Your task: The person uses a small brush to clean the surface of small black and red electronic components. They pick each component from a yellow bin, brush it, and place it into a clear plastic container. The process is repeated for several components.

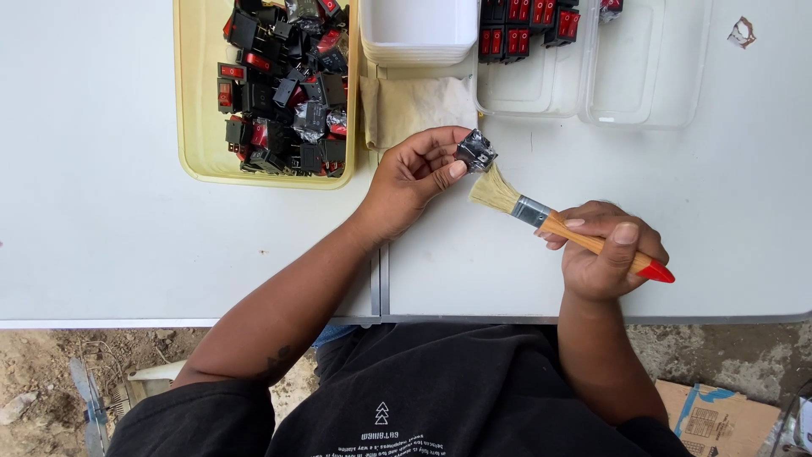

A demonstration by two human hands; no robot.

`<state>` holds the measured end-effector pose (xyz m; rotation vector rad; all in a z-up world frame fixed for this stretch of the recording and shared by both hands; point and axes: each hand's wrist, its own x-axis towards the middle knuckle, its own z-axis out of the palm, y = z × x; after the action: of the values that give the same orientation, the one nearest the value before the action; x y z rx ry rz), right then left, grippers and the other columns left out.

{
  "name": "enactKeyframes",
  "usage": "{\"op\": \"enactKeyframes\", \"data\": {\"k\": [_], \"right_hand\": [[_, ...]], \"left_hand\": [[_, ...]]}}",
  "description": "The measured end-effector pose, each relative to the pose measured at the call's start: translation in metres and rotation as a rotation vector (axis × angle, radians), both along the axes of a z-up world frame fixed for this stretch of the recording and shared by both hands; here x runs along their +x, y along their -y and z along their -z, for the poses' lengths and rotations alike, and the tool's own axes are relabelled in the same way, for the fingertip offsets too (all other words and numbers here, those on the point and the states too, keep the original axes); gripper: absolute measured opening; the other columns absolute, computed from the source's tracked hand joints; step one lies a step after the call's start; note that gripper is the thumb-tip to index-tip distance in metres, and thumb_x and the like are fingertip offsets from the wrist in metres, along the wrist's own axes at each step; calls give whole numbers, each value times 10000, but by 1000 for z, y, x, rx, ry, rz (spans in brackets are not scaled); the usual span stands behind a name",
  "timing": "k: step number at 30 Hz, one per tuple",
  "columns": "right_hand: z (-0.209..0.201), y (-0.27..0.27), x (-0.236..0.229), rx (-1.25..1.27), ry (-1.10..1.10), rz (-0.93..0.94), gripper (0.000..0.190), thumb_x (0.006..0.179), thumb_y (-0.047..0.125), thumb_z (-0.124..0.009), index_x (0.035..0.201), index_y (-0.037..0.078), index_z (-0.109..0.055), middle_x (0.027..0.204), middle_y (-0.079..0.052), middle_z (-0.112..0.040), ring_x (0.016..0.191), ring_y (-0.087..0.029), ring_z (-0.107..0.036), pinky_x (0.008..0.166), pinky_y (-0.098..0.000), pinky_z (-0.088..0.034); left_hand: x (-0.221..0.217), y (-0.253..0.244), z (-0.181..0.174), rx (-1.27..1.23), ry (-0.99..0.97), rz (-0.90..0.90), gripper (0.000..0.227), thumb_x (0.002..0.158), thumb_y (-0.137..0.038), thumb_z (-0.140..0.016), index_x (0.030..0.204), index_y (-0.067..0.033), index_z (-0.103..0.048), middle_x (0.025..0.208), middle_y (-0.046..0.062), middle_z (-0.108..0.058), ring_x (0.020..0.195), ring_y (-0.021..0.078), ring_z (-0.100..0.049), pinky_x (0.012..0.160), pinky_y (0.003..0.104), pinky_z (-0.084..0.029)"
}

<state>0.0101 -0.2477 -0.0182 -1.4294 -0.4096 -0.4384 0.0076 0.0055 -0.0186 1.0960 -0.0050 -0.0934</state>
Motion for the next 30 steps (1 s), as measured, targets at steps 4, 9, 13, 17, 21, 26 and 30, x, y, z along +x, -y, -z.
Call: {"op": "enactKeyframes", "data": {"k": [4, 9, 13, 17, 21, 26, 30], "right_hand": [[-10, -1, 0, 106, -150, 18, 514, 1117, 346, -435, 713, 50, -547, 535, -81, -459, 420, -322, -546, 328, -338, -409], [-30, -16, 3, 11, -329, 342, 537, 1087, 399, -532, 715, 13, -577, 642, -139, -533, 433, -346, -597, 369, -367, -466], [-31, -18, 7, -67, -239, 427, 537, 1120, 361, -512, 780, -42, -608, 630, -178, -555, 502, -353, -660, 418, -365, -487], [-23, -14, 3, -86, -262, 415, 554, 1117, 417, -518, 810, -35, -609, 658, -173, -548, 514, -368, -668, 414, -351, -460], [-10, -9, -4, -114, -63, 307, 535, 1142, 322, -476, 769, -53, -550, 644, -173, -546, 498, -389, -607, 426, -399, -471], [-1, -1, 4, 48, 64, 293, 491, 1130, 274, -443, 726, -3, -480, 568, -156, -457, 410, -350, -501, 393, -422, -437], [12, 8, 6, 188, 125, 357, 501, 1098, 305, -483, 677, 32, -473, 527, -120, -443, 368, -309, -425, 366, -457, -416]], "left_hand": [[-2, 1, 1, -19, -10, 17, 386, 985, -86, -718, 1354, -72, -605, 1251, 91, -719, 1188, 152, -677, 1108, 284, -527], [1, 4, -4, -69, -7, 75, 359, 937, -49, -767, 1257, -72, -606, 1146, 35, -721, 1050, 117, -701, 1038, 261, -569], [-1, 4, -8, -261, -1, 112, 302, 964, 22, -713, 1233, -26, -585, 1110, 139, -745, 1093, 388, -740, 1083, 472, -585], [-3, 7, -12, -109, 47, 127, 313, 958, -20, -734, 1232, -40, -583, 1130, 133, -744, 1084, 269, -759, 1034, 328, -602], [-3, 6, -8, -108, 82, 179, 342, 970, -32, -730, 1280, -39, -586, 1152, 129, -738, 1088, 292, -761, 1066, 350, -591], [-4, 9, -1, -201, 107, 228, 327, 1035, -31, -652, 1341, 5, -545, 1235, 168, -714, 1118, 370, -746, 1093, 409, -592], [-2, 10, 4, -214, 102, 219, 335, 1043, -45, -640, 1353, 16, -526, 1237, 185, -707, 1122, 332, -734, 1098, 412, -602]]}}
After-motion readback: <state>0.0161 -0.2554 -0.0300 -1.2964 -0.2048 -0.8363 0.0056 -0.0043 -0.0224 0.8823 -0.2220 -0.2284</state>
